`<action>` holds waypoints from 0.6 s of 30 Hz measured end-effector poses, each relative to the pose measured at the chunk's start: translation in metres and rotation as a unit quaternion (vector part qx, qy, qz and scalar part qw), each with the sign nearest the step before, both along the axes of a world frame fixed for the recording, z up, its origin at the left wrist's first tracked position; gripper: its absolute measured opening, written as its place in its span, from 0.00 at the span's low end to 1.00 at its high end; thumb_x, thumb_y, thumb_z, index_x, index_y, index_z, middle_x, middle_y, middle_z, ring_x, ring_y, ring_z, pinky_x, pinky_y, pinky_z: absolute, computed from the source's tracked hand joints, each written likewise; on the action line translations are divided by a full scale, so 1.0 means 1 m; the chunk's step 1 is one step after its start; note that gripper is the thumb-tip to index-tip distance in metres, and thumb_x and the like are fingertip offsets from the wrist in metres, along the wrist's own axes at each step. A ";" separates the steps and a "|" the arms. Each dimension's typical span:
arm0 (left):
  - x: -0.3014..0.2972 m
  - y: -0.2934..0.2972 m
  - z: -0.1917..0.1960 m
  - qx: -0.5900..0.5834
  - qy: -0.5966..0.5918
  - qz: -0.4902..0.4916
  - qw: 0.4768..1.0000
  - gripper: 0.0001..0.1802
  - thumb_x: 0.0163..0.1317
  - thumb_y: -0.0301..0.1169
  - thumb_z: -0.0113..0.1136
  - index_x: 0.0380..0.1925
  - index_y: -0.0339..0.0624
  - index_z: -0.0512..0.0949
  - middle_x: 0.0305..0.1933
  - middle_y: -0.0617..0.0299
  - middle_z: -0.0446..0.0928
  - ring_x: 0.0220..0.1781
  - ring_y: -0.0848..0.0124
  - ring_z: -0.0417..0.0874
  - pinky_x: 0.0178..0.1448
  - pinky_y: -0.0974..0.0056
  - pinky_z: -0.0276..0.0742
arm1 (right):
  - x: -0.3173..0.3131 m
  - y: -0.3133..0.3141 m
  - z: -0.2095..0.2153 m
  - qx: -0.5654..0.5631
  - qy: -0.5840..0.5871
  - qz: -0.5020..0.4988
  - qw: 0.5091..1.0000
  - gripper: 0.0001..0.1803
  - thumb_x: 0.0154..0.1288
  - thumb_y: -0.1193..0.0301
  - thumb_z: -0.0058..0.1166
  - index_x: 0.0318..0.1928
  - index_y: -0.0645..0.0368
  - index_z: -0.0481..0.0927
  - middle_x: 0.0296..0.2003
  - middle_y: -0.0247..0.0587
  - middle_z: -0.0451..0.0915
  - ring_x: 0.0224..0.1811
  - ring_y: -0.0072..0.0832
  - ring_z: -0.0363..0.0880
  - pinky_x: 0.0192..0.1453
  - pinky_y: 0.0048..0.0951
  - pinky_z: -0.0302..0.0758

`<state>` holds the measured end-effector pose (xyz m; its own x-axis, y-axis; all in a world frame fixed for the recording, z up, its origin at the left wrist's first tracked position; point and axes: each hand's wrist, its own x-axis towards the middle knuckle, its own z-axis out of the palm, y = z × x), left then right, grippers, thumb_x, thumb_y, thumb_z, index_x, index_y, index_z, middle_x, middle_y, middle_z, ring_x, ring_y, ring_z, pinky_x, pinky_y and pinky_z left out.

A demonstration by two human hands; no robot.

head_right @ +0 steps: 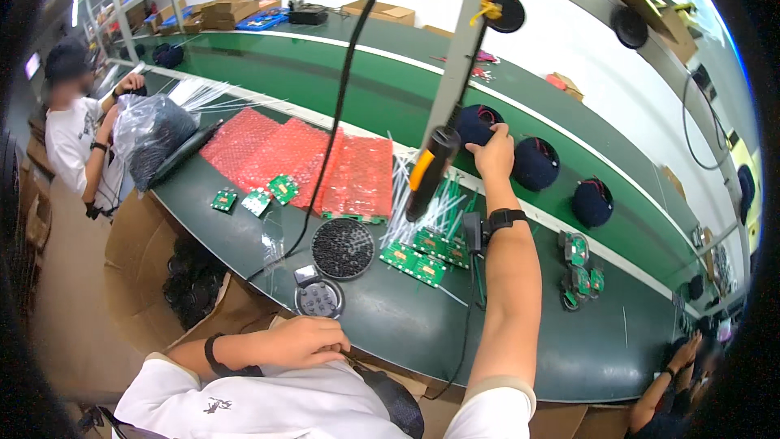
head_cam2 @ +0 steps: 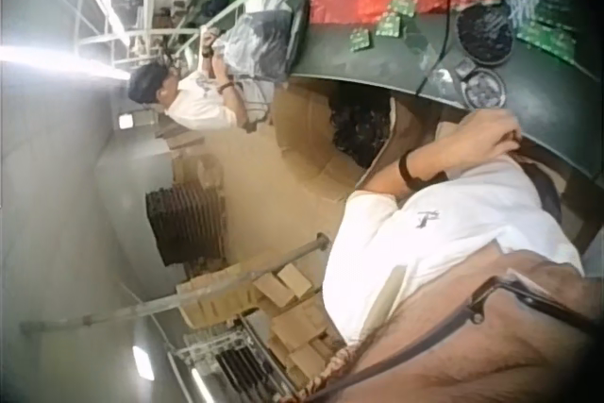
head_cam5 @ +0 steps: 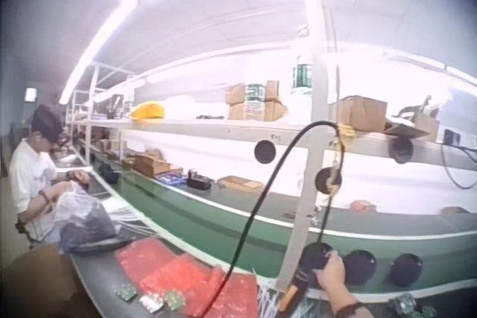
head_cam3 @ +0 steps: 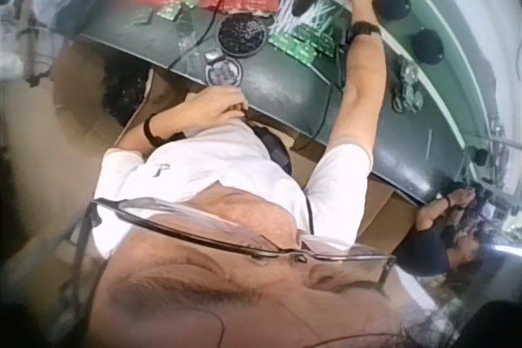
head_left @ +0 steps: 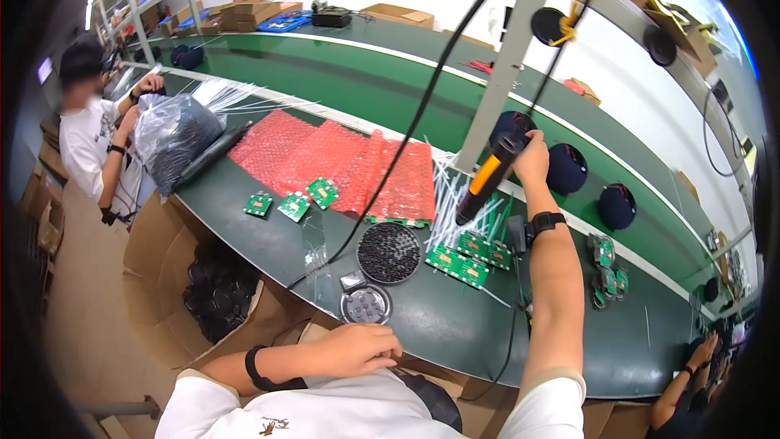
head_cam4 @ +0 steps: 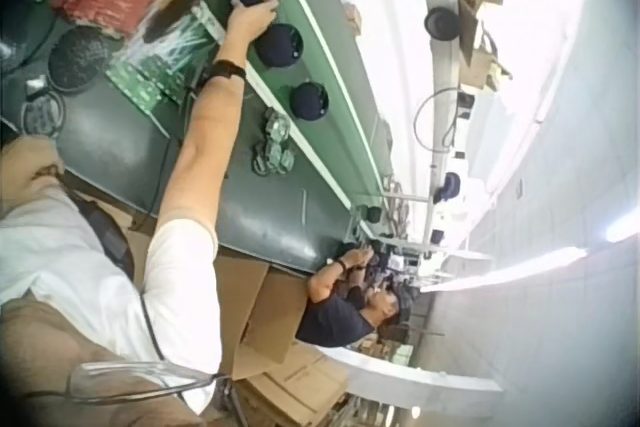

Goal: The person assembles small electronic components at a workbench. They pick up a green circuit board, place it into a black circular housing, and use a yellow-handled tool to secure it. The person repeats this process with multiple units, placing finished assemblies on the table.

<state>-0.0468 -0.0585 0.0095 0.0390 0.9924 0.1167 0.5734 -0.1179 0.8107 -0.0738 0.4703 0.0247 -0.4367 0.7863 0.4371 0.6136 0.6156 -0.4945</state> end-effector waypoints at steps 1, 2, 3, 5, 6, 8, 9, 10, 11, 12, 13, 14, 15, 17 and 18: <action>-0.004 -0.001 -0.003 0.006 -0.013 0.013 1.000 0.09 0.69 0.32 0.68 0.43 0.41 0.81 0.37 0.58 0.80 0.38 0.58 0.85 0.43 0.57 0.82 | -0.010 0.011 -0.008 -0.004 -0.010 -0.005 1.000 0.41 0.48 0.65 0.83 0.60 0.53 0.72 0.54 0.57 0.80 0.57 0.58 0.81 0.61 0.52 0.79; -0.007 0.000 -0.006 0.013 -0.014 0.013 1.000 0.09 0.69 0.32 0.68 0.43 0.41 0.81 0.36 0.58 0.80 0.39 0.58 0.85 0.43 0.57 0.83 | -0.014 0.017 -0.016 -0.017 0.012 0.029 0.999 0.41 0.49 0.67 0.82 0.61 0.52 0.71 0.54 0.57 0.79 0.57 0.58 0.81 0.61 0.52 0.79; -0.009 0.001 -0.007 0.020 -0.018 0.010 1.000 0.09 0.69 0.32 0.68 0.43 0.41 0.81 0.36 0.59 0.79 0.39 0.58 0.85 0.44 0.57 0.83 | -0.017 0.023 -0.016 0.008 -0.007 0.051 0.999 0.37 0.52 0.72 0.78 0.62 0.53 0.71 0.54 0.59 0.79 0.58 0.61 0.80 0.62 0.53 0.79; -0.011 0.003 -0.006 0.050 -0.002 -0.002 0.999 0.08 0.68 0.31 0.69 0.43 0.41 0.81 0.36 0.60 0.79 0.40 0.59 0.86 0.44 0.57 0.83 | -0.004 0.016 -0.013 0.090 -0.017 0.094 0.991 0.29 0.58 0.74 0.70 0.60 0.56 0.73 0.56 0.62 0.79 0.57 0.63 0.80 0.63 0.54 0.78; -0.011 0.003 -0.003 0.075 0.019 -0.012 0.997 0.08 0.68 0.31 0.69 0.43 0.42 0.82 0.37 0.60 0.79 0.41 0.60 0.86 0.44 0.58 0.83 | 0.003 0.004 -0.004 0.095 0.001 0.065 0.993 0.36 0.52 0.73 0.76 0.64 0.57 0.76 0.59 0.58 0.80 0.67 0.53 0.76 0.76 0.45 0.70; -0.011 0.001 0.005 0.076 0.064 -0.008 0.995 0.10 0.65 0.33 0.71 0.42 0.43 0.82 0.40 0.62 0.81 0.43 0.60 0.85 0.49 0.56 0.82 | 0.046 -0.036 0.020 0.022 -0.025 0.196 0.980 0.33 0.54 0.73 0.75 0.61 0.61 0.77 0.55 0.52 0.83 0.61 0.48 0.81 0.64 0.44 0.79; -0.012 -0.003 0.010 0.084 0.098 0.034 0.991 0.12 0.62 0.33 0.73 0.43 0.44 0.82 0.43 0.61 0.81 0.46 0.59 0.84 0.51 0.55 0.81 | 0.074 -0.065 0.028 -0.045 -0.060 0.274 0.959 0.31 0.54 0.73 0.75 0.59 0.61 0.79 0.53 0.49 0.84 0.58 0.45 0.83 0.59 0.43 0.81; -0.013 -0.007 0.015 0.084 0.134 0.076 0.984 0.14 0.60 0.33 0.74 0.43 0.44 0.82 0.46 0.60 0.81 0.49 0.58 0.84 0.54 0.53 0.80 | 0.098 -0.096 0.031 -0.104 -0.078 0.301 0.945 0.28 0.53 0.73 0.75 0.55 0.61 0.80 0.51 0.46 0.85 0.55 0.42 0.84 0.54 0.41 0.82; -0.013 -0.010 0.018 0.087 0.168 0.121 0.975 0.16 0.57 0.33 0.75 0.44 0.45 0.82 0.49 0.60 0.81 0.52 0.57 0.83 0.57 0.52 0.79 | 0.120 -0.123 0.031 -0.160 -0.093 0.337 0.923 0.24 0.53 0.73 0.76 0.51 0.61 0.81 0.48 0.42 0.85 0.52 0.38 0.85 0.49 0.39 0.83; -0.014 -0.012 0.021 0.070 0.194 0.151 0.967 0.18 0.55 0.32 0.76 0.44 0.45 0.82 0.51 0.59 0.80 0.55 0.55 0.82 0.59 0.51 0.78 | 0.140 -0.147 0.029 -0.152 -0.112 0.317 0.929 0.22 0.50 0.75 0.77 0.46 0.61 0.81 0.49 0.45 0.85 0.51 0.42 0.85 0.53 0.40 0.82; -0.015 -0.014 0.022 0.054 0.216 0.183 0.957 0.20 0.52 0.32 0.77 0.45 0.45 0.82 0.54 0.58 0.80 0.57 0.54 0.80 0.61 0.50 0.77 | 0.155 -0.164 0.026 -0.148 -0.127 0.308 0.931 0.20 0.47 0.76 0.78 0.41 0.61 0.81 0.50 0.48 0.86 0.51 0.45 0.85 0.57 0.41 0.81; -0.015 -0.016 0.022 0.034 0.240 0.216 0.946 0.22 0.50 0.31 0.78 0.46 0.45 0.82 0.56 0.57 0.79 0.60 0.52 0.79 0.63 0.49 0.75 | 0.162 -0.174 0.022 -0.100 -0.128 0.305 0.938 0.21 0.47 0.77 0.79 0.41 0.61 0.81 0.50 0.47 0.85 0.51 0.45 0.85 0.56 0.40 0.81; -0.015 -0.016 0.020 0.040 0.227 0.211 0.950 0.23 0.49 0.31 0.78 0.47 0.44 0.82 0.58 0.56 0.78 0.61 0.51 0.78 0.63 0.49 0.75 | 0.165 -0.181 0.017 -0.051 -0.125 0.305 0.943 0.22 0.46 0.77 0.79 0.42 0.60 0.81 0.50 0.46 0.85 0.51 0.44 0.84 0.56 0.39 0.81; -0.016 -0.014 0.015 0.038 0.210 0.204 0.955 0.25 0.48 0.29 0.78 0.48 0.44 0.81 0.61 0.55 0.77 0.64 0.50 0.76 0.65 0.49 0.74 | 0.171 -0.187 0.010 -0.052 -0.128 0.291 0.947 0.23 0.46 0.79 0.79 0.43 0.58 0.82 0.49 0.44 0.82 0.50 0.43 0.83 0.54 0.38 0.80; -0.014 -0.014 0.011 0.063 0.206 0.203 0.955 0.23 0.49 0.27 0.77 0.47 0.42 0.82 0.58 0.56 0.78 0.63 0.50 0.77 0.65 0.49 0.76 | 0.172 -0.187 0.008 -0.067 -0.128 0.282 0.948 0.23 0.45 0.80 0.79 0.43 0.58 0.82 0.47 0.43 0.81 0.49 0.41 0.83 0.52 0.37 0.80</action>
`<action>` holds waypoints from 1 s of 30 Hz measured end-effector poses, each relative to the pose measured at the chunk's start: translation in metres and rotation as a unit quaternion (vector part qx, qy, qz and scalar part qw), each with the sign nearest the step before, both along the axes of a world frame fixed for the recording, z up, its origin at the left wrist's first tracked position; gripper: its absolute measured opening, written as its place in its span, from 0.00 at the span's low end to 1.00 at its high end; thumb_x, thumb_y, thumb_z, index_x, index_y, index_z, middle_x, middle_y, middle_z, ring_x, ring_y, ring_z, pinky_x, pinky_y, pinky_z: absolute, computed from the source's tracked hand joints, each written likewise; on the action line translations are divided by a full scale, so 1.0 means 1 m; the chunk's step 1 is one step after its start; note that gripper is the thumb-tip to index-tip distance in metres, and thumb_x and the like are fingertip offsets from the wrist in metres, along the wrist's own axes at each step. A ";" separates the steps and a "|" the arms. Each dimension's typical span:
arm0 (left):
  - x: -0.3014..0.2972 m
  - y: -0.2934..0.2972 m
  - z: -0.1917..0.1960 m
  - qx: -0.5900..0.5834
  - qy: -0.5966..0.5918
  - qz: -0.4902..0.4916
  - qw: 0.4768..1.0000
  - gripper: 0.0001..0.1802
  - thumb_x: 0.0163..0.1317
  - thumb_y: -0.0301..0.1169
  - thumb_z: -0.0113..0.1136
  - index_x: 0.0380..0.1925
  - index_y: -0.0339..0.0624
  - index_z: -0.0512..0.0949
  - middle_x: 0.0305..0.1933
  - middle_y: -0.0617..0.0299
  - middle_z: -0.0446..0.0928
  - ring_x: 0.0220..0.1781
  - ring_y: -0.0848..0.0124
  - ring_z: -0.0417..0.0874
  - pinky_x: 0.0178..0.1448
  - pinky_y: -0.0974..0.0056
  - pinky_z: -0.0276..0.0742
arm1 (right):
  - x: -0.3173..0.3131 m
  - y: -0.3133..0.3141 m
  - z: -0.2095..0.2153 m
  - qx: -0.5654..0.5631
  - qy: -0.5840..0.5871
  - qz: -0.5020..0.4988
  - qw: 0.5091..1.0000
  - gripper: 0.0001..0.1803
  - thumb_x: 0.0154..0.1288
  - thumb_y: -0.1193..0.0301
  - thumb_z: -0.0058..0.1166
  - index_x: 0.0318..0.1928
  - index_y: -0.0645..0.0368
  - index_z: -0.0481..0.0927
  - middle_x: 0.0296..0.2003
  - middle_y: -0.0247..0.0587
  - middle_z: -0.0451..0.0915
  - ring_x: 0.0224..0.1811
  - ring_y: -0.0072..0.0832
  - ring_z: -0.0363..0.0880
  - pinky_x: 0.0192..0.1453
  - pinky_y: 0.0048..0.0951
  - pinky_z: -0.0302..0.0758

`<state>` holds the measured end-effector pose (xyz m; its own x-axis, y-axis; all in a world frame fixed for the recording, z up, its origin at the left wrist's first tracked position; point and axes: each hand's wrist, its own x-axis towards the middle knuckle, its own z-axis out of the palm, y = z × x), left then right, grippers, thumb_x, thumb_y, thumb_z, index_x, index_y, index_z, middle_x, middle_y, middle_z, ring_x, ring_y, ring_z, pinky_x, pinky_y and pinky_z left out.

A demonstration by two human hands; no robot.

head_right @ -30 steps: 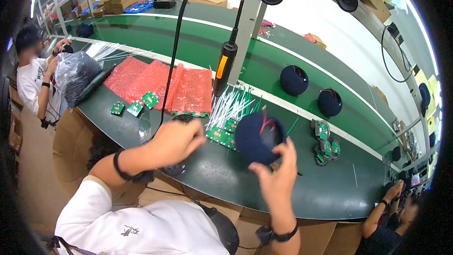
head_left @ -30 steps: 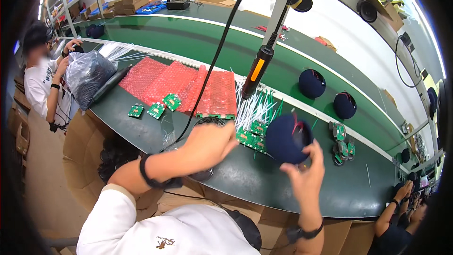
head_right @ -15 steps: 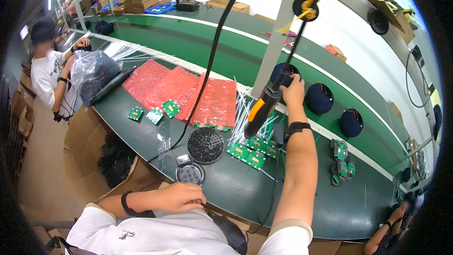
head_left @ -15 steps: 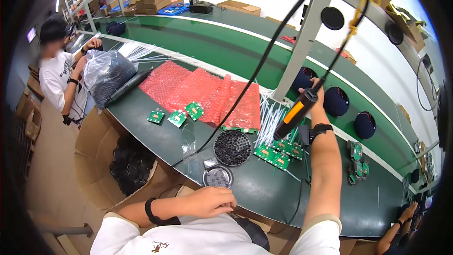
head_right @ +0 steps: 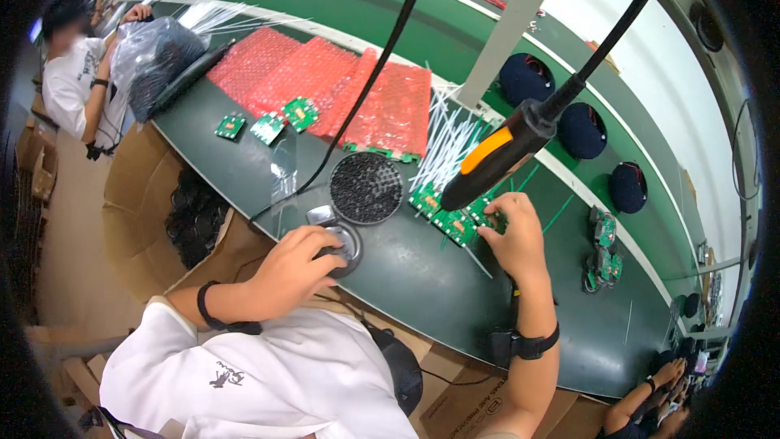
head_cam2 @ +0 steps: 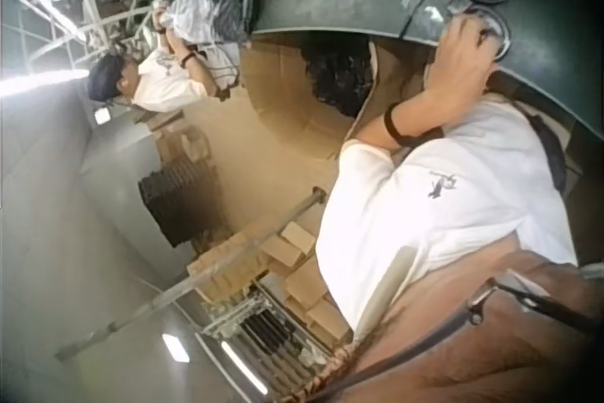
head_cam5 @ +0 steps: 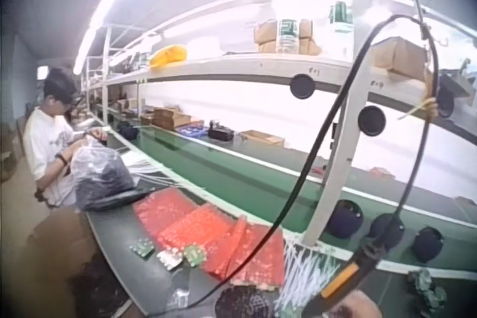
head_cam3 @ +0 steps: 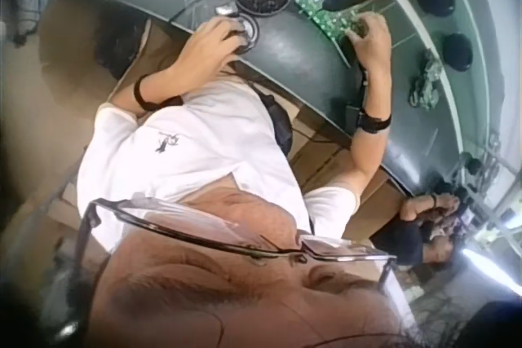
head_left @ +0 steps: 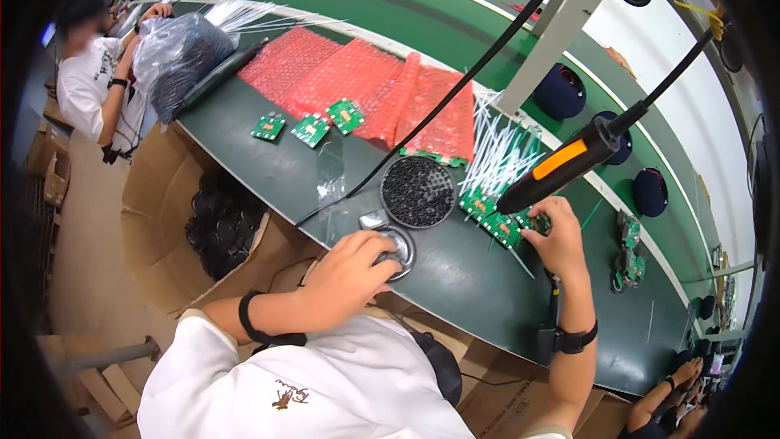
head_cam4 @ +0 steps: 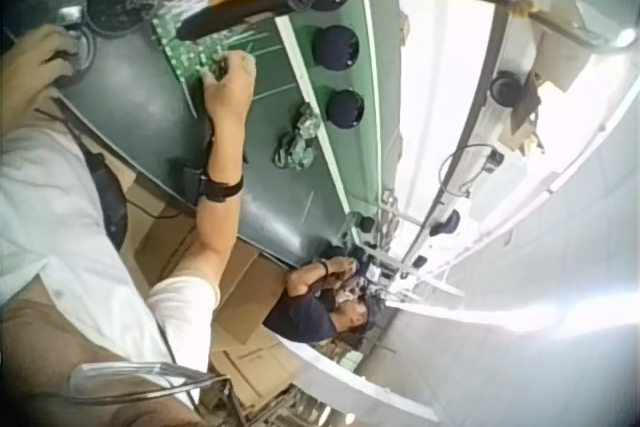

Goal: The person assembles small electronic components at a workbench. They pick up a green circuit board, place it into a black circular housing, and use a yellow-handled tool to secure it. The person repeats this process with multiple units, placing finished assemblies on the table.

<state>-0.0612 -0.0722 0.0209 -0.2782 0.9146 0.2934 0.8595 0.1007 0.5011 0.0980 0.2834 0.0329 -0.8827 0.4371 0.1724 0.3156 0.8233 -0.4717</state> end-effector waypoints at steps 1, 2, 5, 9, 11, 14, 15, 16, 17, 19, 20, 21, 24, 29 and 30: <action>0.001 0.000 -0.003 0.010 -0.016 -0.014 1.000 0.22 0.49 0.27 0.77 0.46 0.42 0.82 0.57 0.56 0.79 0.63 0.51 0.77 0.65 0.50 0.76 | 0.001 0.001 0.000 -0.010 -0.004 -0.012 1.000 0.23 0.45 0.80 0.79 0.43 0.58 0.82 0.46 0.42 0.80 0.48 0.39 0.83 0.49 0.36 0.80; 0.002 0.002 -0.007 0.023 -0.031 -0.029 0.999 0.21 0.49 0.27 0.77 0.46 0.42 0.82 0.57 0.56 0.79 0.63 0.51 0.77 0.65 0.50 0.76 | 0.003 0.002 0.000 -0.016 0.013 -0.020 1.000 0.23 0.46 0.80 0.78 0.43 0.58 0.82 0.46 0.41 0.80 0.48 0.38 0.83 0.48 0.35 0.80; 0.006 0.005 -0.015 0.041 -0.048 -0.050 0.997 0.18 0.52 0.27 0.75 0.44 0.41 0.84 0.54 0.58 0.81 0.62 0.54 0.78 0.64 0.53 0.78 | 0.006 0.001 0.006 -0.020 0.045 -0.045 0.998 0.22 0.47 0.80 0.77 0.44 0.57 0.83 0.48 0.39 0.80 0.49 0.33 0.83 0.46 0.32 0.80; 0.009 0.006 -0.017 0.035 -0.029 -0.052 0.998 0.17 0.54 0.27 0.74 0.46 0.42 0.84 0.53 0.61 0.81 0.61 0.56 0.78 0.64 0.53 0.78 | -0.003 -0.005 0.011 0.035 0.054 -0.058 0.996 0.22 0.50 0.77 0.77 0.47 0.59 0.84 0.52 0.43 0.81 0.53 0.40 0.83 0.52 0.37 0.81; 0.009 0.006 -0.016 0.038 -0.033 -0.054 0.997 0.18 0.54 0.27 0.75 0.47 0.43 0.85 0.52 0.61 0.81 0.61 0.56 0.78 0.63 0.53 0.78 | -0.012 -0.014 0.009 0.118 0.065 -0.074 0.988 0.23 0.50 0.74 0.78 0.47 0.60 0.84 0.55 0.45 0.81 0.56 0.45 0.82 0.57 0.42 0.80; 0.008 0.004 -0.012 0.049 -0.038 -0.045 0.997 0.19 0.54 0.27 0.76 0.47 0.44 0.85 0.53 0.61 0.82 0.61 0.56 0.79 0.63 0.52 0.78 | -0.012 -0.048 0.002 0.113 0.068 0.014 0.991 0.26 0.50 0.69 0.79 0.50 0.60 0.84 0.54 0.48 0.83 0.58 0.50 0.80 0.61 0.44 0.78; 0.008 0.004 -0.010 0.064 -0.041 -0.042 0.996 0.19 0.53 0.27 0.76 0.47 0.44 0.85 0.53 0.61 0.82 0.61 0.56 0.79 0.63 0.52 0.78 | -0.012 -0.060 -0.001 0.120 0.054 0.027 0.991 0.27 0.49 0.69 0.80 0.50 0.60 0.85 0.53 0.48 0.84 0.57 0.50 0.81 0.61 0.43 0.78; 0.007 0.004 -0.008 0.078 -0.044 -0.040 0.995 0.19 0.53 0.27 0.76 0.47 0.44 0.85 0.53 0.61 0.82 0.62 0.56 0.79 0.64 0.51 0.77 | -0.014 -0.067 -0.002 0.105 0.045 0.009 0.993 0.27 0.49 0.70 0.79 0.51 0.60 0.85 0.52 0.48 0.84 0.56 0.50 0.81 0.61 0.43 0.78; 0.005 0.007 -0.006 0.094 -0.047 -0.037 0.994 0.19 0.53 0.27 0.76 0.47 0.44 0.85 0.54 0.60 0.82 0.62 0.56 0.79 0.64 0.50 0.77 | -0.016 -0.071 -0.002 0.096 0.042 0.002 0.994 0.26 0.49 0.71 0.79 0.51 0.60 0.85 0.52 0.48 0.84 0.55 0.49 0.82 0.60 0.42 0.79; 0.002 0.016 0.001 0.117 -0.048 -0.035 0.991 0.22 0.53 0.27 0.77 0.50 0.43 0.84 0.55 0.59 0.81 0.62 0.55 0.80 0.65 0.49 0.77 | -0.017 -0.075 0.000 0.056 0.054 -0.001 0.997 0.25 0.51 0.73 0.77 0.51 0.60 0.85 0.51 0.49 0.84 0.54 0.48 0.83 0.59 0.41 0.79; 0.000 0.023 0.005 0.126 -0.049 -0.029 0.990 0.24 0.53 0.27 0.77 0.51 0.43 0.83 0.55 0.58 0.81 0.62 0.54 0.80 0.65 0.49 0.77 | -0.016 -0.075 0.003 0.023 0.068 0.002 0.997 0.24 0.52 0.75 0.75 0.51 0.61 0.86 0.50 0.50 0.83 0.53 0.47 0.83 0.58 0.41 0.80; -0.001 0.032 0.009 0.159 -0.044 -0.015 0.986 0.26 0.52 0.28 0.77 0.54 0.42 0.82 0.56 0.57 0.81 0.62 0.54 0.80 0.66 0.49 0.77 | -0.014 -0.074 0.005 -0.012 0.080 0.006 0.997 0.23 0.53 0.77 0.73 0.51 0.61 0.86 0.50 0.51 0.83 0.53 0.46 0.83 0.58 0.40 0.80; 0.000 0.069 0.019 0.233 -0.013 0.024 0.972 0.33 0.51 0.28 0.78 0.59 0.40 0.77 0.58 0.55 0.80 0.62 0.52 0.81 0.65 0.49 0.77 | -0.002 -0.076 0.013 -0.159 0.101 0.047 0.981 0.18 0.59 0.81 0.67 0.51 0.63 0.87 0.50 0.47 0.84 0.51 0.35 0.85 0.52 0.32 0.81; 0.004 0.107 0.015 0.104 -0.173 -0.078 0.976 0.14 0.62 0.31 0.70 0.44 0.39 0.78 0.43 0.50 0.80 0.44 0.47 0.85 0.46 0.49 0.81 | 0.017 -0.109 0.013 -0.338 0.111 -0.035 0.934 0.09 0.68 0.76 0.67 0.45 0.69 0.87 0.38 0.41 0.86 0.37 0.22 0.84 0.40 0.23 0.78; 0.008 0.106 0.011 0.142 -0.159 -0.070 0.974 0.11 0.65 0.33 0.67 0.39 0.39 0.77 0.37 0.50 0.79 0.39 0.45 0.85 0.41 0.47 0.81 | 0.019 -0.115 0.013 -0.250 0.090 -0.049 0.963 0.07 0.69 0.76 0.67 0.43 0.70 0.87 0.33 0.39 0.86 0.35 0.21 0.84 0.40 0.23 0.78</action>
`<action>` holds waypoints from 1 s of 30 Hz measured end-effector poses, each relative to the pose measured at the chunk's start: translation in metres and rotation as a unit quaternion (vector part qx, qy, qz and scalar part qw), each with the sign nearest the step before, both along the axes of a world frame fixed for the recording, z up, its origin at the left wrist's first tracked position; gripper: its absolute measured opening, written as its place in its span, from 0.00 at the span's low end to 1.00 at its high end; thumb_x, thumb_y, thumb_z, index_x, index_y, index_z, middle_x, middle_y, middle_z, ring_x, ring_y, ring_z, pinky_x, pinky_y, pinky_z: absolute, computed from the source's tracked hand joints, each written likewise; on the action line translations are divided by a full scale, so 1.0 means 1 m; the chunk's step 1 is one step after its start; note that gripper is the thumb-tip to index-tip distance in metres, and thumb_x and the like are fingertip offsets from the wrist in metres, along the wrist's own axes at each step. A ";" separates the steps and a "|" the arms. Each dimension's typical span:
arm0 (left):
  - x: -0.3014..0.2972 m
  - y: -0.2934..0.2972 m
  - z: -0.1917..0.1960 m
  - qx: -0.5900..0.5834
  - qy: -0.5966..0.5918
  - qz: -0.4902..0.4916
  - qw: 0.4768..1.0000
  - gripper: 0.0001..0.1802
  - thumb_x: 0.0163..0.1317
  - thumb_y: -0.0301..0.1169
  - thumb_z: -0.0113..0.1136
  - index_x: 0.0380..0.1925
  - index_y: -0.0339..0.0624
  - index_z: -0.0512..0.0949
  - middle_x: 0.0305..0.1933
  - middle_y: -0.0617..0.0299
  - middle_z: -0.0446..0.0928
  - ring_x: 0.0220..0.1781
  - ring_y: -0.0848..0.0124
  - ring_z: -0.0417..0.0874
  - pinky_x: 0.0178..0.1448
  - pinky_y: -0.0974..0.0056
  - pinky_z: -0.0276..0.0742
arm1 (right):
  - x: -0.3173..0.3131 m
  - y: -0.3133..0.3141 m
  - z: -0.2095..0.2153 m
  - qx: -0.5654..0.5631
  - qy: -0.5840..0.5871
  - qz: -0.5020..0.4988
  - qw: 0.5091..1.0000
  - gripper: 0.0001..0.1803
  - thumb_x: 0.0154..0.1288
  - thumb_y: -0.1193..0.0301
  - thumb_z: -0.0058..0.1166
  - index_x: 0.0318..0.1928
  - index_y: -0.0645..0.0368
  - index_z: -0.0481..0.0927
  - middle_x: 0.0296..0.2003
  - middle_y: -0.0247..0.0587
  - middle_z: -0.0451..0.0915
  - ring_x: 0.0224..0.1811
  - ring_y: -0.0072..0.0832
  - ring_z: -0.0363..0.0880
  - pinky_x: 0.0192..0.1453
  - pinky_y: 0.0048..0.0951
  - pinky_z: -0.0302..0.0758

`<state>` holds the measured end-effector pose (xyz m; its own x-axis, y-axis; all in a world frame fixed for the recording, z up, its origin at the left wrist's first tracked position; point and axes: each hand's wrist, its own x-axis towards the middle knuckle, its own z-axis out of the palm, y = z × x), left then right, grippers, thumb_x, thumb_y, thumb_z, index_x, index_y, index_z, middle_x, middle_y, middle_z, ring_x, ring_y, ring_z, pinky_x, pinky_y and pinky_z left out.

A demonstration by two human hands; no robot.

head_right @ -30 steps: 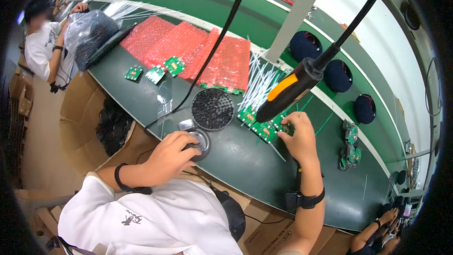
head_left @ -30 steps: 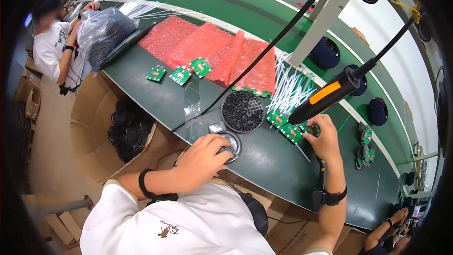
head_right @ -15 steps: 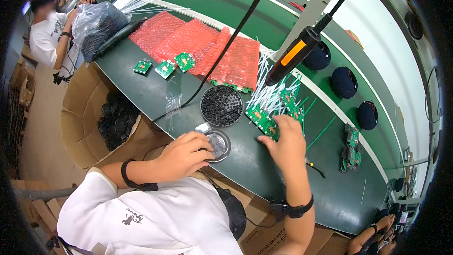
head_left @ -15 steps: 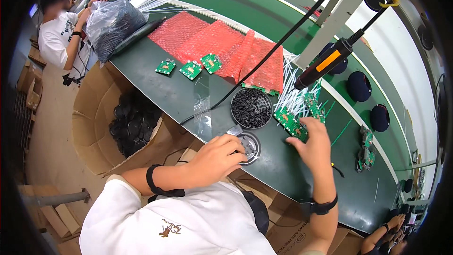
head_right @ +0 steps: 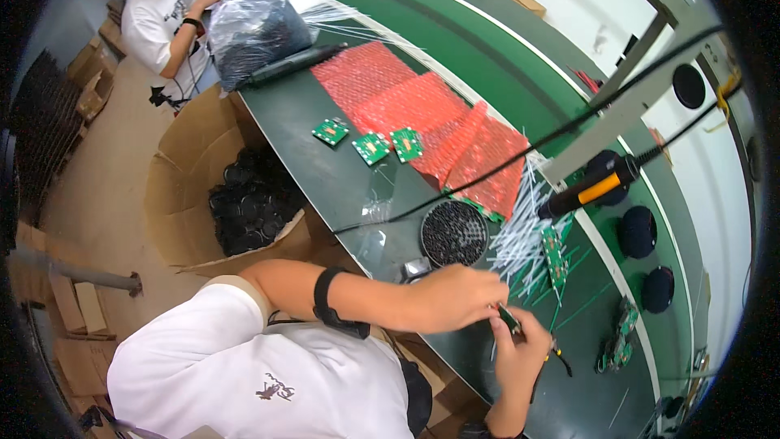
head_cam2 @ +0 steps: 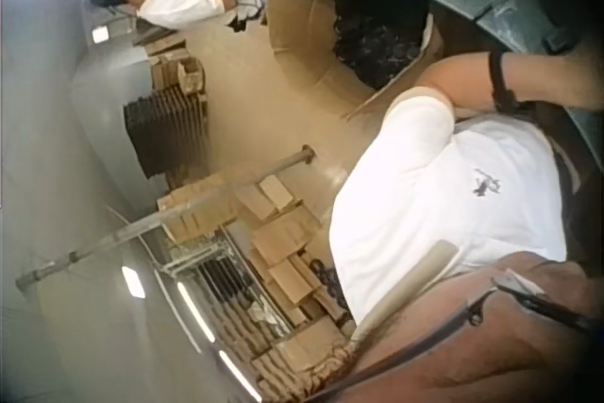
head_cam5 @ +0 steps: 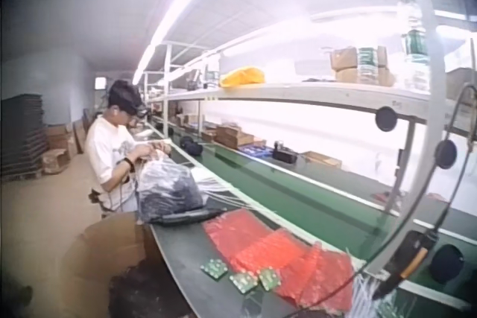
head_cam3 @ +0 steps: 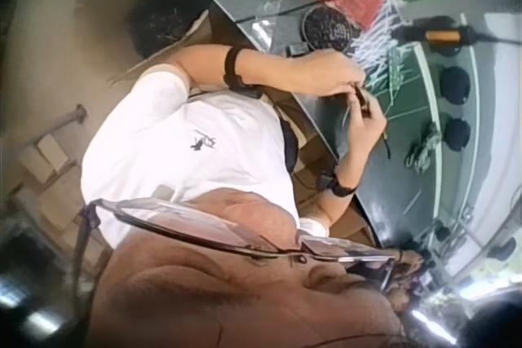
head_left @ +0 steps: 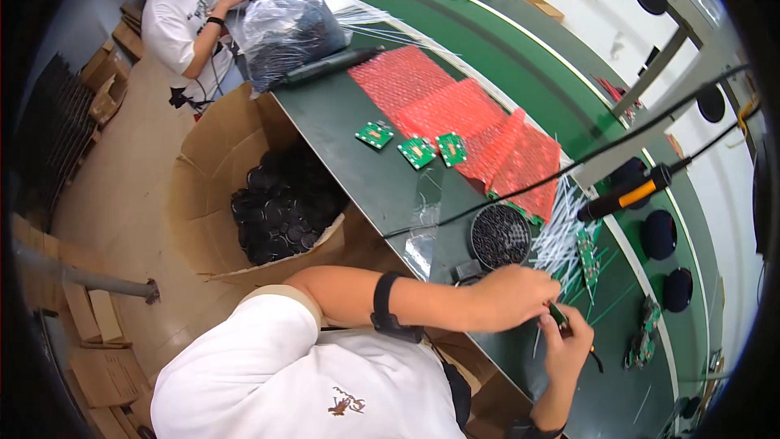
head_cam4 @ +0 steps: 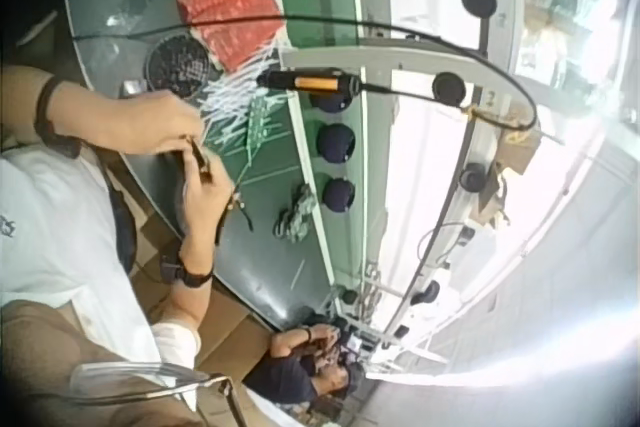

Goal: The person assembles small electronic components at a workbench. They pick up a green circuit board, place it into a black circular housing, and use a yellow-handled tool to secure it. The person repeats this process with multiple units, placing finished assemblies on the table.

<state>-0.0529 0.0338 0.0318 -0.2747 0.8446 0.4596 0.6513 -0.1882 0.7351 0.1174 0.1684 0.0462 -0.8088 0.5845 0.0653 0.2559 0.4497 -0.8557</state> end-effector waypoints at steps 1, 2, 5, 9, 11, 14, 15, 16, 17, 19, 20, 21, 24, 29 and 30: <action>0.005 -0.002 -0.004 0.028 -0.007 0.008 1.000 0.10 0.65 0.33 0.67 0.38 0.39 0.77 0.37 0.51 0.79 0.37 0.47 0.85 0.41 0.48 0.81 | 0.002 -0.006 0.000 0.083 -0.035 -0.027 0.996 0.07 0.70 0.76 0.67 0.41 0.70 0.87 0.29 0.36 0.85 0.33 0.20 0.84 0.39 0.22 0.78; 0.009 -0.006 -0.008 0.020 0.005 0.026 0.999 0.10 0.66 0.33 0.67 0.38 0.40 0.77 0.36 0.52 0.78 0.35 0.48 0.85 0.39 0.49 0.81 | 0.001 -0.013 -0.002 0.048 -0.012 -0.026 0.998 0.07 0.70 0.76 0.67 0.40 0.70 0.87 0.27 0.36 0.85 0.32 0.20 0.83 0.38 0.22 0.77; 0.017 -0.019 -0.017 0.005 0.022 0.054 0.998 0.09 0.67 0.33 0.66 0.38 0.41 0.77 0.35 0.54 0.76 0.32 0.51 0.85 0.34 0.51 0.81 | -0.002 -0.032 -0.011 -0.027 0.035 -0.060 0.997 0.08 0.69 0.75 0.67 0.38 0.70 0.86 0.25 0.36 0.84 0.29 0.19 0.81 0.35 0.22 0.75; 0.018 -0.039 -0.022 0.019 0.049 0.081 0.995 0.08 0.68 0.32 0.65 0.39 0.41 0.78 0.35 0.56 0.75 0.30 0.54 0.85 0.32 0.53 0.82 | -0.008 -0.050 -0.021 -0.028 0.075 -0.061 0.995 0.08 0.70 0.74 0.67 0.38 0.71 0.86 0.24 0.37 0.84 0.27 0.18 0.79 0.32 0.22 0.72; 0.017 -0.048 -0.023 0.032 0.079 0.091 0.992 0.09 0.68 0.32 0.66 0.42 0.39 0.79 0.35 0.57 0.75 0.29 0.58 0.85 0.32 0.56 0.83 | -0.009 -0.056 -0.022 0.004 0.080 -0.046 0.996 0.09 0.70 0.74 0.66 0.37 0.71 0.86 0.24 0.37 0.84 0.27 0.18 0.79 0.31 0.22 0.71; 0.015 -0.059 -0.025 0.040 0.107 0.097 0.989 0.11 0.68 0.31 0.66 0.45 0.38 0.80 0.36 0.58 0.75 0.29 0.60 0.85 0.31 0.58 0.83 | -0.012 -0.064 -0.020 0.038 0.070 -0.037 0.996 0.10 0.70 0.72 0.66 0.37 0.69 0.87 0.22 0.36 0.83 0.24 0.16 0.75 0.28 0.22 0.66; 0.014 -0.062 -0.025 0.042 0.110 0.099 0.988 0.11 0.68 0.31 0.66 0.46 0.38 0.81 0.36 0.58 0.75 0.29 0.61 0.85 0.31 0.58 0.82 | -0.013 -0.066 -0.019 0.049 0.065 -0.034 0.996 0.10 0.70 0.72 0.66 0.37 0.69 0.88 0.22 0.36 0.83 0.24 0.16 0.74 0.27 0.22 0.66; 0.014 -0.064 -0.025 0.041 0.115 0.103 0.987 0.12 0.68 0.31 0.66 0.46 0.37 0.81 0.36 0.58 0.75 0.29 0.61 0.85 0.30 0.59 0.82 | -0.014 -0.069 -0.019 0.039 0.077 -0.037 0.996 0.10 0.69 0.72 0.67 0.38 0.69 0.88 0.21 0.35 0.82 0.23 0.16 0.74 0.27 0.22 0.66; 0.014 -0.066 -0.025 0.043 0.112 0.099 0.988 0.12 0.68 0.31 0.66 0.47 0.37 0.81 0.36 0.58 0.75 0.30 0.62 0.85 0.30 0.59 0.82 | -0.016 -0.071 -0.019 0.052 0.079 -0.039 0.995 0.10 0.69 0.72 0.67 0.38 0.69 0.88 0.21 0.36 0.82 0.23 0.16 0.74 0.27 0.22 0.66; 0.012 -0.068 -0.024 0.038 0.112 0.102 0.988 0.12 0.68 0.32 0.66 0.47 0.37 0.81 0.37 0.58 0.75 0.30 0.63 0.85 0.29 0.60 0.81 | -0.018 -0.075 -0.019 0.060 0.081 -0.041 0.994 0.09 0.69 0.72 0.67 0.38 0.69 0.88 0.21 0.36 0.83 0.23 0.17 0.75 0.28 0.23 0.68; 0.012 -0.070 -0.023 0.038 0.103 0.098 0.989 0.12 0.68 0.31 0.67 0.47 0.37 0.81 0.37 0.58 0.76 0.31 0.62 0.85 0.30 0.59 0.82 | -0.020 -0.077 -0.019 0.060 0.073 -0.036 0.995 0.09 0.69 0.73 0.67 0.38 0.69 0.88 0.22 0.37 0.84 0.23 0.17 0.76 0.28 0.23 0.69; 0.010 -0.071 -0.021 0.034 0.095 0.100 0.990 0.12 0.67 0.31 0.67 0.46 0.37 0.81 0.38 0.57 0.76 0.31 0.61 0.85 0.31 0.58 0.82 | -0.020 -0.077 -0.019 0.056 0.074 -0.034 0.995 0.08 0.68 0.73 0.67 0.38 0.69 0.88 0.22 0.37 0.84 0.24 0.17 0.77 0.29 0.23 0.70; 0.000 -0.073 -0.016 0.023 -0.007 0.054 0.998 0.10 0.63 0.29 0.67 0.41 0.38 0.78 0.37 0.53 0.78 0.36 0.54 0.87 0.38 0.54 0.83 | -0.022 -0.074 -0.015 -0.012 0.059 -0.012 0.998 0.07 0.67 0.76 0.66 0.39 0.69 0.88 0.24 0.39 0.87 0.27 0.18 0.81 0.32 0.23 0.74; -0.016 -0.072 -0.010 -0.030 -0.099 0.013 0.995 0.12 0.61 0.21 0.66 0.45 0.36 0.79 0.41 0.49 0.83 0.46 0.46 0.86 0.47 0.48 0.81 | -0.031 -0.065 -0.004 -0.028 -0.003 -0.006 1.000 0.07 0.68 0.75 0.68 0.36 0.68 0.88 0.27 0.43 0.90 0.28 0.22 0.87 0.34 0.25 0.79; -0.015 -0.071 -0.009 -0.042 -0.096 0.015 0.994 0.12 0.61 0.20 0.66 0.45 0.36 0.79 0.41 0.49 0.83 0.46 0.46 0.86 0.47 0.48 0.81 | -0.033 -0.065 -0.004 -0.019 -0.004 -0.005 1.000 0.07 0.68 0.74 0.69 0.36 0.68 0.88 0.26 0.43 0.90 0.27 0.22 0.87 0.34 0.25 0.79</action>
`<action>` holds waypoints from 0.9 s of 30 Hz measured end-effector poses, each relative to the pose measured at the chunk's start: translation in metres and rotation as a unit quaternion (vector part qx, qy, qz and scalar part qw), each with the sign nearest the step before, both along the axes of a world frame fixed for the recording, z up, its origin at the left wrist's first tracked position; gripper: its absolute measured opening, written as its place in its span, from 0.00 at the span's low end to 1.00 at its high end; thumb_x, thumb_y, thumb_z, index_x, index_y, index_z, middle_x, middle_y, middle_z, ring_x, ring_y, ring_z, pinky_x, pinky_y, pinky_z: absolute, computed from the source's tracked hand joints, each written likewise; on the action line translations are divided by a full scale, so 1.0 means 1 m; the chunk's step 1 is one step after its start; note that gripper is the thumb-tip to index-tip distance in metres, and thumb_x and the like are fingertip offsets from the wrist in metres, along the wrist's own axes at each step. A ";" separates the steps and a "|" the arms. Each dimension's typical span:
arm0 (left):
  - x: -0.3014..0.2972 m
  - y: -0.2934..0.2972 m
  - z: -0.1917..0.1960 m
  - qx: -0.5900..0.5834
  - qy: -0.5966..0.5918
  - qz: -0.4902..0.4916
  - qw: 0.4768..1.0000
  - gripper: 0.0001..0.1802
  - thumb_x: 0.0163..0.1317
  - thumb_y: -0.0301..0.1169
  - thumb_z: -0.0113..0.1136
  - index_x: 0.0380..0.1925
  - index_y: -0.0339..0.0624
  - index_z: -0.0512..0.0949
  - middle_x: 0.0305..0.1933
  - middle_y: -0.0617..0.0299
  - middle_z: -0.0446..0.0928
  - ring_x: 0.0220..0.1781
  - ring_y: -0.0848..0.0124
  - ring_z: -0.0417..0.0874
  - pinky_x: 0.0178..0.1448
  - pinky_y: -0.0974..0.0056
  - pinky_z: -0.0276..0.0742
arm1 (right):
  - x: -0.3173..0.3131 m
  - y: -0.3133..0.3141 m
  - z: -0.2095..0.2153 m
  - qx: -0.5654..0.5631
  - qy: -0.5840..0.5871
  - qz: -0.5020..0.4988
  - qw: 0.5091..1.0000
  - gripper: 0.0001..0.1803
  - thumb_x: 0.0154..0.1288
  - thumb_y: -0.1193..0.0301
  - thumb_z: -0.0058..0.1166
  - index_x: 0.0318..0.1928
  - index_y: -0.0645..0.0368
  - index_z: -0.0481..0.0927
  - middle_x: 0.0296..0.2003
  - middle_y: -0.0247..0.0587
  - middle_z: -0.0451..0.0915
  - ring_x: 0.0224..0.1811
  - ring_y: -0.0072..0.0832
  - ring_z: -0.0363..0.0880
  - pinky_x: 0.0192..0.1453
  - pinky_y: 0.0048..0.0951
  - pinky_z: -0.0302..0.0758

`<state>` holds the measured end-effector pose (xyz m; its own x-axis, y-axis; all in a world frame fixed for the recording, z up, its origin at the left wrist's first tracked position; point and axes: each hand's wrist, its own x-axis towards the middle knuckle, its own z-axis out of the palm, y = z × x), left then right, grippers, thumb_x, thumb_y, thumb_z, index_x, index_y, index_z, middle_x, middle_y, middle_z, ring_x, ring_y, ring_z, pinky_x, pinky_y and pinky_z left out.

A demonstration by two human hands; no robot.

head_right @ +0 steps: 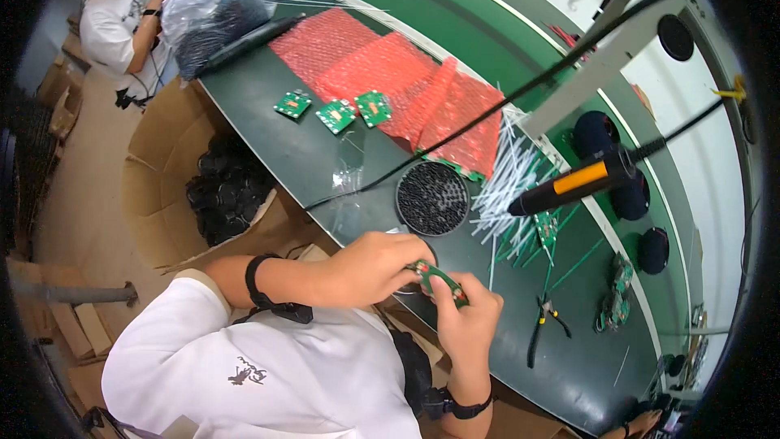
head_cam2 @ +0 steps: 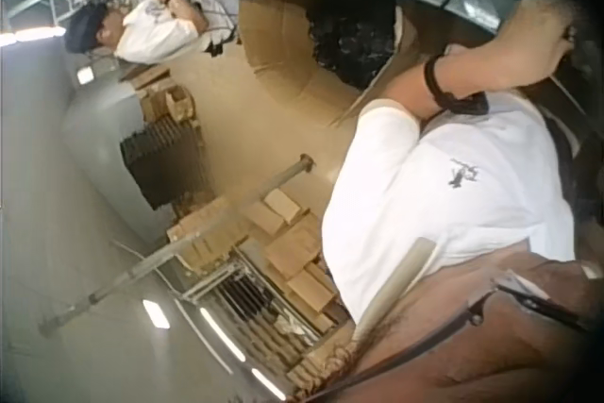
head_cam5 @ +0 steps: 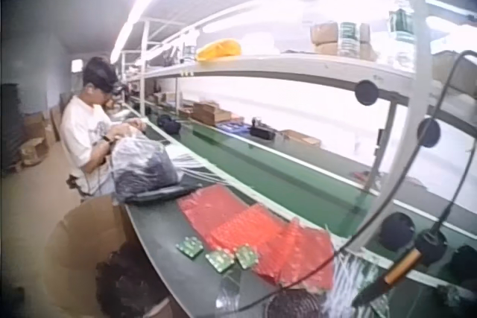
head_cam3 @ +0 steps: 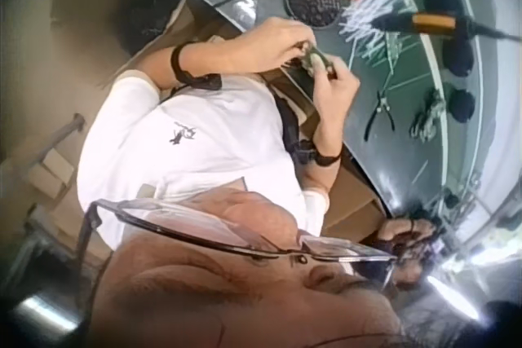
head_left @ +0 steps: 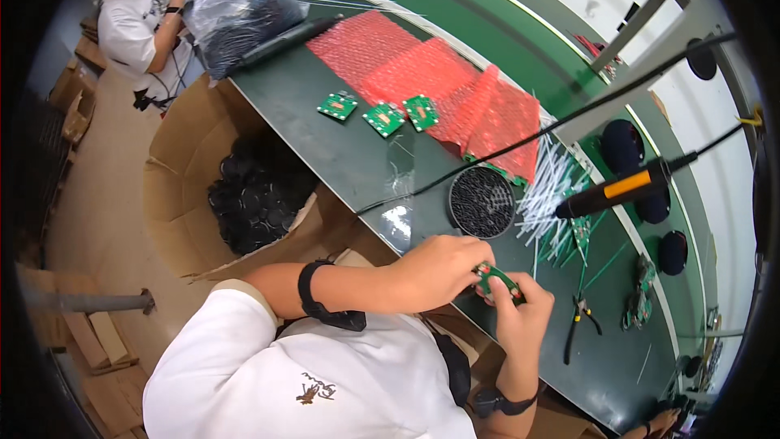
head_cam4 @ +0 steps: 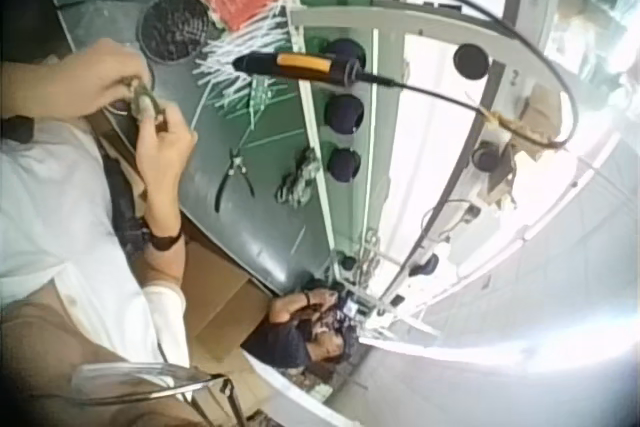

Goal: The person assembles small electronic components at a workbench. They pick up a green circuit board, place it into a black circular housing, and use a yellow-handled tool to secure it. The person repeats this process with multiple units, placing finished assemblies on the table.

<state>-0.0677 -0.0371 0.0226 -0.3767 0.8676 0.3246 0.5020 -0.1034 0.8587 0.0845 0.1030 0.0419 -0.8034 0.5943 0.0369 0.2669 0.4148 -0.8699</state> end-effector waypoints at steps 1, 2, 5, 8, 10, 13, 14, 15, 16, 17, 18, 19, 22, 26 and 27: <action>0.000 0.000 0.001 -0.003 0.004 0.006 1.000 0.12 0.61 0.20 0.66 0.45 0.36 0.79 0.41 0.49 0.83 0.46 0.46 0.86 0.47 0.48 0.81 | -0.002 0.000 0.000 -0.004 0.010 0.005 1.000 0.07 0.68 0.73 0.69 0.37 0.67 0.88 0.26 0.42 0.90 0.27 0.22 0.88 0.35 0.25 0.79; 0.000 0.001 0.001 -0.008 0.007 0.017 1.000 0.12 0.61 0.19 0.66 0.45 0.36 0.79 0.41 0.49 0.83 0.46 0.46 0.86 0.47 0.48 0.80 | -0.003 -0.001 -0.001 0.004 0.002 -0.004 1.000 0.08 0.68 0.73 0.69 0.37 0.67 0.88 0.26 0.42 0.90 0.27 0.23 0.88 0.34 0.25 0.79; 0.000 0.002 -0.002 -0.025 0.011 0.022 0.999 0.12 0.61 0.19 0.66 0.45 0.36 0.79 0.42 0.49 0.84 0.46 0.46 0.86 0.47 0.48 0.81 | -0.006 -0.002 -0.005 0.016 0.002 -0.007 1.000 0.08 0.68 0.73 0.70 0.37 0.67 0.89 0.26 0.43 0.90 0.27 0.24 0.88 0.34 0.26 0.79; 0.001 0.001 -0.006 -0.015 0.018 0.026 0.999 0.12 0.61 0.19 0.66 0.46 0.36 0.79 0.42 0.49 0.83 0.45 0.46 0.86 0.47 0.49 0.81 | -0.005 -0.002 -0.008 0.026 -0.006 -0.005 1.000 0.08 0.68 0.72 0.69 0.37 0.67 0.89 0.26 0.43 0.90 0.27 0.24 0.88 0.34 0.26 0.79; 0.005 0.001 -0.006 -0.022 0.010 0.024 0.999 0.13 0.62 0.20 0.67 0.46 0.36 0.79 0.42 0.48 0.84 0.44 0.45 0.86 0.46 0.49 0.81 | -0.005 -0.004 -0.010 0.038 -0.005 -0.017 0.999 0.08 0.69 0.72 0.69 0.37 0.67 0.89 0.26 0.43 0.89 0.27 0.25 0.89 0.34 0.26 0.79; 0.007 0.000 -0.001 -0.020 0.021 0.029 0.999 0.13 0.62 0.21 0.67 0.47 0.37 0.79 0.42 0.48 0.84 0.43 0.44 0.87 0.44 0.48 0.82 | -0.006 -0.010 -0.007 0.059 -0.004 -0.022 0.998 0.08 0.69 0.72 0.69 0.37 0.66 0.89 0.25 0.44 0.89 0.26 0.24 0.89 0.33 0.26 0.79; 0.006 -0.001 0.003 -0.023 0.027 0.027 0.999 0.13 0.62 0.21 0.67 0.47 0.37 0.79 0.42 0.49 0.84 0.43 0.44 0.87 0.44 0.48 0.82 | -0.005 -0.009 -0.004 0.052 0.003 -0.014 0.999 0.08 0.68 0.73 0.69 0.36 0.66 0.89 0.26 0.44 0.89 0.26 0.23 0.88 0.32 0.25 0.79; 0.005 -0.001 0.007 -0.052 0.026 0.016 0.998 0.13 0.62 0.21 0.67 0.47 0.37 0.79 0.42 0.49 0.84 0.43 0.44 0.87 0.44 0.47 0.82 | -0.005 -0.008 -0.001 0.055 0.001 0.000 0.998 0.07 0.68 0.73 0.69 0.37 0.67 0.89 0.26 0.44 0.89 0.26 0.22 0.88 0.32 0.25 0.79; -0.002 -0.003 0.010 -0.063 0.019 -0.016 0.998 0.13 0.62 0.21 0.67 0.47 0.36 0.79 0.42 0.49 0.84 0.43 0.46 0.87 0.45 0.51 0.82 | -0.003 -0.005 0.004 0.053 -0.001 0.025 0.998 0.07 0.68 0.73 0.69 0.37 0.67 0.89 0.26 0.44 0.89 0.26 0.22 0.88 0.32 0.25 0.79; -0.008 -0.005 0.013 -0.051 0.002 -0.060 0.997 0.13 0.61 0.21 0.67 0.45 0.35 0.79 0.41 0.48 0.84 0.43 0.46 0.87 0.45 0.52 0.82 | 0.000 -0.002 0.008 0.044 -0.006 0.054 0.998 0.07 0.67 0.74 0.69 0.37 0.67 0.89 0.26 0.44 0.89 0.26 0.22 0.87 0.32 0.24 0.79; -0.016 -0.007 0.016 -0.062 -0.023 -0.118 0.991 0.12 0.60 0.21 0.68 0.44 0.35 0.79 0.41 0.48 0.84 0.43 0.47 0.87 0.46 0.53 0.81 | 0.004 0.003 0.013 0.030 -0.007 0.114 0.993 0.07 0.67 0.74 0.69 0.38 0.67 0.89 0.27 0.44 0.90 0.27 0.22 0.87 0.33 0.24 0.79; -0.024 -0.009 0.018 -0.061 -0.050 -0.173 0.982 0.12 0.59 0.21 0.68 0.42 0.34 0.79 0.41 0.47 0.84 0.43 0.47 0.87 0.46 0.54 0.81 | 0.007 0.008 0.018 0.012 -0.011 0.178 0.984 0.07 0.66 0.74 0.70 0.39 0.67 0.89 0.27 0.44 0.90 0.27 0.22 0.87 0.33 0.24 0.79; -0.030 -0.013 0.020 -0.076 -0.269 -0.359 0.890 0.13 0.62 0.21 0.69 0.47 0.36 0.81 0.42 0.57 0.84 0.44 0.66 0.87 0.47 0.62 0.81 | 0.017 0.009 0.016 -0.159 0.034 0.295 0.941 0.07 0.66 0.74 0.70 0.40 0.67 0.90 0.29 0.43 0.91 0.28 0.22 0.88 0.34 0.23 0.80; -0.060 -0.040 0.014 -0.043 -0.270 -0.193 0.942 0.15 0.67 0.21 0.69 0.52 0.36 0.80 0.45 0.62 0.79 0.48 0.75 0.81 0.52 0.66 0.80 | 0.029 0.006 -0.003 -0.220 0.129 0.186 0.949 0.07 0.71 0.75 0.64 0.42 0.67 0.85 0.35 0.50 0.90 0.33 0.30 0.89 0.38 0.29 0.85; -0.079 -0.052 0.011 -0.021 -0.223 -0.100 0.969 0.15 0.67 0.21 0.69 0.53 0.36 0.80 0.45 0.62 0.79 0.50 0.75 0.81 0.54 0.67 0.79 | 0.035 0.007 -0.008 -0.217 0.140 0.113 0.960 0.06 0.73 0.75 0.63 0.43 0.67 0.84 0.36 0.51 0.89 0.34 0.31 0.89 0.38 0.30 0.85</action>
<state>-0.1469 -0.0892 0.0341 -0.2950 0.9466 0.1302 0.0530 -0.1198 0.9914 0.1191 0.1104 0.0344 -0.9081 0.4147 0.0579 -0.0555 0.0177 -0.9983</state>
